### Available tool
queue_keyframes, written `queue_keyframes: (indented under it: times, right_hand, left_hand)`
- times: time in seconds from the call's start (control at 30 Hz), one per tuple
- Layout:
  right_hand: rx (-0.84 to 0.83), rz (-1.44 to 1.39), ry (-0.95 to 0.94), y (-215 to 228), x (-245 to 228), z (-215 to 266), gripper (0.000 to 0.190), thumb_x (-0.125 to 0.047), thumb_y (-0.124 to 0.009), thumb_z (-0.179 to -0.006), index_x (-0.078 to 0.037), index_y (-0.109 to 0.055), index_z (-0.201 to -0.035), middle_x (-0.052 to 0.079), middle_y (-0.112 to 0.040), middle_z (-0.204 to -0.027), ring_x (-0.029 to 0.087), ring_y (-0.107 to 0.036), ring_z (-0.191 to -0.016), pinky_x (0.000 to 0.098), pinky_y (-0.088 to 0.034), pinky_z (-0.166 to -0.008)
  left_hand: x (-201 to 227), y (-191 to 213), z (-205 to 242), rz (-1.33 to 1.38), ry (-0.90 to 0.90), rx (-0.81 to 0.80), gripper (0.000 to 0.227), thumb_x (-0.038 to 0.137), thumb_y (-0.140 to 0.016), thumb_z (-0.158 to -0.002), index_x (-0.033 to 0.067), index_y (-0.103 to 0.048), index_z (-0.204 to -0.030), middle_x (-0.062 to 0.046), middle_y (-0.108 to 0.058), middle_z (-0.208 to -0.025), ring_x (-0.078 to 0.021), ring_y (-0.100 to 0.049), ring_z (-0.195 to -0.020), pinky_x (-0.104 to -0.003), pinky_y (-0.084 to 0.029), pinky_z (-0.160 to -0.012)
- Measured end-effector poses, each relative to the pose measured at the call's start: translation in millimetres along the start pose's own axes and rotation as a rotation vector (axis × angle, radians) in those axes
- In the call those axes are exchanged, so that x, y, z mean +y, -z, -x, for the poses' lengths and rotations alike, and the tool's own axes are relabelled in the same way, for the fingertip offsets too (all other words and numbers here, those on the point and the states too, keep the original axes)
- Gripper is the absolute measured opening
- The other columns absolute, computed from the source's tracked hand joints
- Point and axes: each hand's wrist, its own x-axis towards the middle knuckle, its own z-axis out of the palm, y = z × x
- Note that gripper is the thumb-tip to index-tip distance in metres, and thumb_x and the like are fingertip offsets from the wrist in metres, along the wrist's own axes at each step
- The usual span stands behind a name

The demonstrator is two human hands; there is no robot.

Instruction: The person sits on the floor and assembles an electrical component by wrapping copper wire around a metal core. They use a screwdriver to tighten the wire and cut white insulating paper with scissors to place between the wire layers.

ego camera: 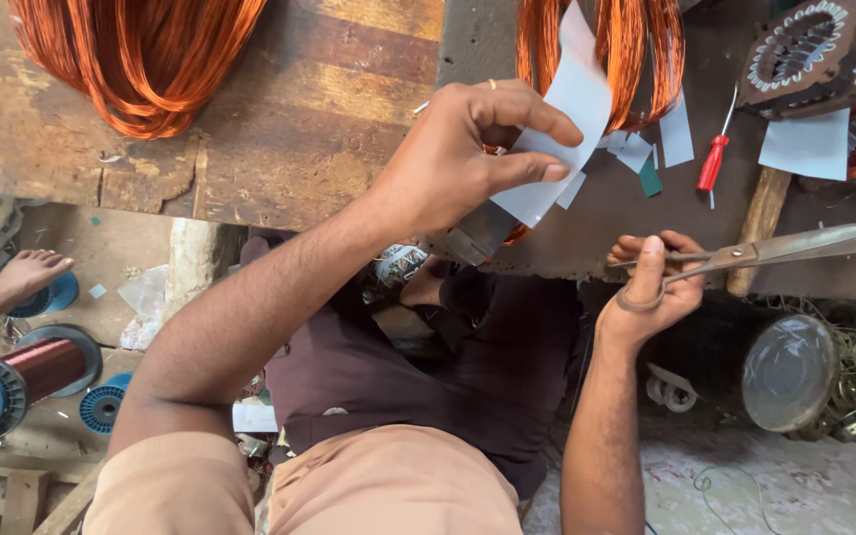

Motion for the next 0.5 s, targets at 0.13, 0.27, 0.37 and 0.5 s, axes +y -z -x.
queue_keyframes:
  times: [0.13,0.27,0.37,0.5]
  right_hand:
    - [-0.003,0.002,0.005,-2,0,-1,0.021,-0.011,-0.063,-0.107,0.002,-0.054,-0.122,0.016,-0.07,-0.093,0.021,-0.068,-0.078,0.035,-0.06,-0.072]
    - [-0.004,0.012,0.002,-1,0,-1,0.021,-0.01,-0.063,-0.107,0.002,-0.054,-0.122,0.016,-0.07,-0.093,0.021,-0.068,-0.077,0.0352,-0.06,-0.072]
    - [-0.004,0.011,0.011,-1,2,-1,0.021,-0.01,-0.063,-0.108,0.002,-0.054,-0.123,0.016,-0.07,-0.094,0.021,-0.068,-0.079,0.0356,-0.061,-0.073]
    - [-0.008,0.003,0.008,0,2,0,0.022,-0.01,-0.063,-0.107,0.002,-0.054,-0.123,0.016,-0.07,-0.093,0.02,-0.067,-0.077,0.0353,-0.06,-0.073]
  left_hand:
    - [0,4,0,-0.063,-0.03,-0.013,0.025,0.012,-0.083,-0.092,0.011,-0.077,-0.116,0.003,-0.072,-0.102,-0.0048,-0.059,-0.076,-0.022,-0.052,-0.068]
    - [-3,9,-1,-0.148,-0.136,-0.066,0.026,0.01,-0.085,-0.091,0.01,-0.078,-0.117,0.001,-0.073,-0.1,-0.0077,-0.065,-0.083,-0.025,-0.054,-0.072]
    - [-4,13,0,-0.081,-0.192,-0.1,0.026,0.006,-0.082,-0.095,0.0092,-0.075,-0.12,0.0,-0.072,-0.108,-0.0095,-0.073,-0.101,-0.026,-0.061,-0.087]
    - [-6,17,0,-0.127,-0.204,-0.108,0.027,0.008,-0.083,-0.093,0.0112,-0.075,-0.118,0.0,-0.073,-0.108,-0.0117,-0.074,-0.103,-0.027,-0.062,-0.089]
